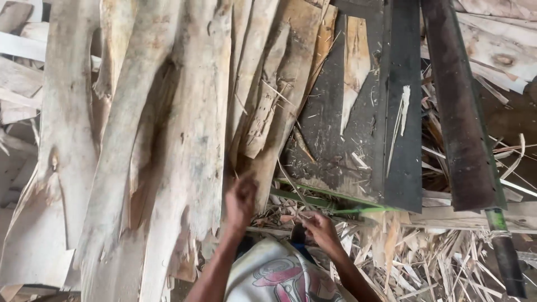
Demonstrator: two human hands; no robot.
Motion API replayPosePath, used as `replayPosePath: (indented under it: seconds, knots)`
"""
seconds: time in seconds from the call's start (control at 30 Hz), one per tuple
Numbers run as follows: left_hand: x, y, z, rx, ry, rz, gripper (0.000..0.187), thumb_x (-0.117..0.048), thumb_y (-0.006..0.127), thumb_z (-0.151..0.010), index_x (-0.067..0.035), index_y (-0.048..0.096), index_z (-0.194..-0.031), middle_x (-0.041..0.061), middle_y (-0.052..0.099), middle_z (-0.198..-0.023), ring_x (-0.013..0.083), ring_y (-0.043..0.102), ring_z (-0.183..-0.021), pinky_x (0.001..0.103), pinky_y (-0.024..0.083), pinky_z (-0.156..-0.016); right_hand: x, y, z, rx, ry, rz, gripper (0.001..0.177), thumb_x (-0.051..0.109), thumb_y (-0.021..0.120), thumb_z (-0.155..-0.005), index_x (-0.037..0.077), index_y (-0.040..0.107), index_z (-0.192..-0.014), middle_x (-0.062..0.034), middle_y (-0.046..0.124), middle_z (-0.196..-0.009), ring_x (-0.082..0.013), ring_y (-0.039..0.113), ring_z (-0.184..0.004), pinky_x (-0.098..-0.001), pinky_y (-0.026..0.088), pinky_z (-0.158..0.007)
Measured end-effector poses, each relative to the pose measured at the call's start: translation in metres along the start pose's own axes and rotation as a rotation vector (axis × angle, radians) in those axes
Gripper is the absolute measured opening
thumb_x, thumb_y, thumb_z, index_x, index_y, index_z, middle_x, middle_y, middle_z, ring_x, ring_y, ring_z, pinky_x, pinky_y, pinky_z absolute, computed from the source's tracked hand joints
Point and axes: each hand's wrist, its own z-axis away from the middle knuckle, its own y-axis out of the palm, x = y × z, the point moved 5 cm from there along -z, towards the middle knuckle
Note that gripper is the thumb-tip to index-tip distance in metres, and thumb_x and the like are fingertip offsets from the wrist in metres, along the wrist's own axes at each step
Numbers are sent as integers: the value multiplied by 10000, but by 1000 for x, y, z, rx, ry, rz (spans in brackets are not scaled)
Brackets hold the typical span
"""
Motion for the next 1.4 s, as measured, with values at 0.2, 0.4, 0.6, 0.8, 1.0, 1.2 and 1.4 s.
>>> replayPosePath:
  seconds: [0.2, 0.4, 0.6, 0.8, 1.0, 1.2, 1.4]
  knots:
    - [67, 93, 47, 510, 210, -142, 306, -117, 664, -988, -59, 691, -1287, 112, 786, -1096, 206, 747, -902, 326, 607, -767, 91, -92, -113, -469, -409, 520, 282, 232, 721, -948, 104, 720, -1199, -70, 779, -992, -177, 739, -835, -329, 590, -703]
    - [102, 86, 47, 433, 127, -155, 298, -128, 684, -944, -42, 675, -1229, 125, 787, -1039, 174, 766, -948, 299, 587, -818, 139, -166, -255, -704, -525, 701, 364, 266, 780, -882, 67, 692, -1174, -121, 766, -1022, -321, 711, -955, -464, 543, -867]
    - [159, 51, 34, 88, 1, 10, 269, -139, 700, -936, -22, 704, -1179, 93, 793, -970, 143, 736, -898, 273, 584, -803, 158, -171, -292, -724, -364, 903, 233, 235, 714, -922, 47, 697, -1060, -216, 728, -1033, -429, 685, -1009, -544, 541, -855]
    - [152, 25, 26, 4, -38, 16, 293, -182, 683, -949, -33, 708, -1200, 67, 790, -1014, 128, 740, -939, 256, 578, -842, 167, -184, -312, -688, -279, 1008, 213, 235, 699, -881, 55, 751, -982, -238, 737, -1057, -425, 707, -1021, -516, 567, -871]
    - [147, 28, 18, 87, -15, 110, 306, -188, 685, -964, -18, 697, -1218, 86, 773, -1094, 148, 709, -1034, 273, 552, -913, 165, -195, -296, -689, -121, 1053, 229, 238, 687, -843, 78, 793, -969, -211, 748, -1069, -390, 712, -1043, -525, 540, -891]
    - [122, 26, 21, 307, -33, 125, 326, -197, 680, -975, -9, 689, -1241, 91, 758, -1124, 160, 703, -1053, 283, 567, -916, 153, -191, -174, -721, -79, 840, 335, 288, 704, -873, 22, 779, -1063, -249, 739, -1061, -414, 705, -988, -514, 542, -831]
    - [134, 45, -3, 543, -61, 61, 417, -268, 689, -977, -10, 677, -1303, 140, 760, -1128, 200, 686, -972, 306, 572, -831, 42, -159, -60, -494, 122, -372, 59, 9, 602, -898, 2, 650, -931, -95, 584, -767, -181, 549, -626, -298, 503, -511]
